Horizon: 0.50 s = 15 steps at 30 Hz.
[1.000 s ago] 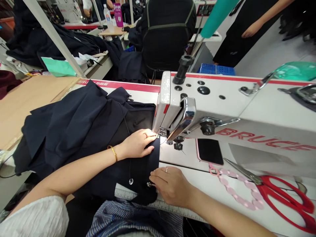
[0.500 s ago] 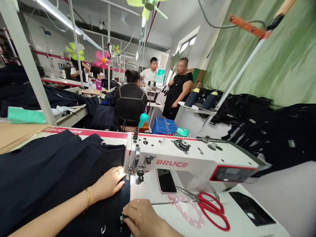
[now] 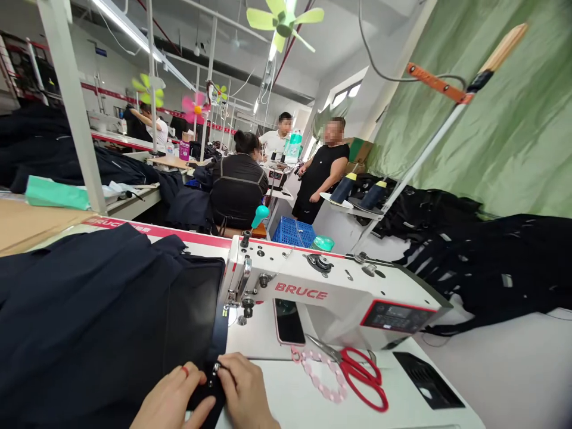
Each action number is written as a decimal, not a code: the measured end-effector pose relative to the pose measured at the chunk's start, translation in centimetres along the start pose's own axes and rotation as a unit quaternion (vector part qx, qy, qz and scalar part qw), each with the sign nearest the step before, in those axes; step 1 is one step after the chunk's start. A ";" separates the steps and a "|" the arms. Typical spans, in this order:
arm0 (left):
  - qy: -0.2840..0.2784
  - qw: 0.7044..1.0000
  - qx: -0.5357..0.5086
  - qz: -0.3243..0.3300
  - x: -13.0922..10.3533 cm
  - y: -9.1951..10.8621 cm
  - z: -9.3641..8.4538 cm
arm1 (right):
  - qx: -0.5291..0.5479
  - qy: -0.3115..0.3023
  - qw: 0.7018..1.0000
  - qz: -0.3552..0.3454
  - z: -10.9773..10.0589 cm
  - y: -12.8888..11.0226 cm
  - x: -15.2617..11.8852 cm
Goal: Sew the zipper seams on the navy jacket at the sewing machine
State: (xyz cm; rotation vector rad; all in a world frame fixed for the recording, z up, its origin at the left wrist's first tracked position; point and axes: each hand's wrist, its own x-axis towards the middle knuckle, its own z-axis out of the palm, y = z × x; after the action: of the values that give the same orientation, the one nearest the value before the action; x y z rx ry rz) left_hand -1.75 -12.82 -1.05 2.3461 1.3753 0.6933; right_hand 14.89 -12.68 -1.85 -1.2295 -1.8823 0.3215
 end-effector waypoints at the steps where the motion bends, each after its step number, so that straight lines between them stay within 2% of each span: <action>1: 0.002 1.000 0.020 -0.007 0.1 0.0 0.4 | 0.023 0.001 1.000 0.019 -0.1 -0.1 0.1; 5: -0.007 0.998 0.059 -0.025 1.0 0.3 1.5 | 0.068 0.004 0.994 0.080 -0.2 0.0 0.2; 9: -0.025 0.999 0.037 -0.031 1.5 0.4 1.9 | 0.084 0.005 0.992 0.098 -0.1 0.2 0.1; 15: 0.036 0.999 -0.014 0.028 1.3 -0.4 2.5 | 0.093 0.001 0.990 0.103 0.1 0.4 0.1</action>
State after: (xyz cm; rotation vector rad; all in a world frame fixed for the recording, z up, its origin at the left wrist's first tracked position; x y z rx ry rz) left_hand -0.12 -11.56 -3.02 2.3662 1.3250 0.8169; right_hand 15.08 -12.34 -2.08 -1.2966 -1.6831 0.5932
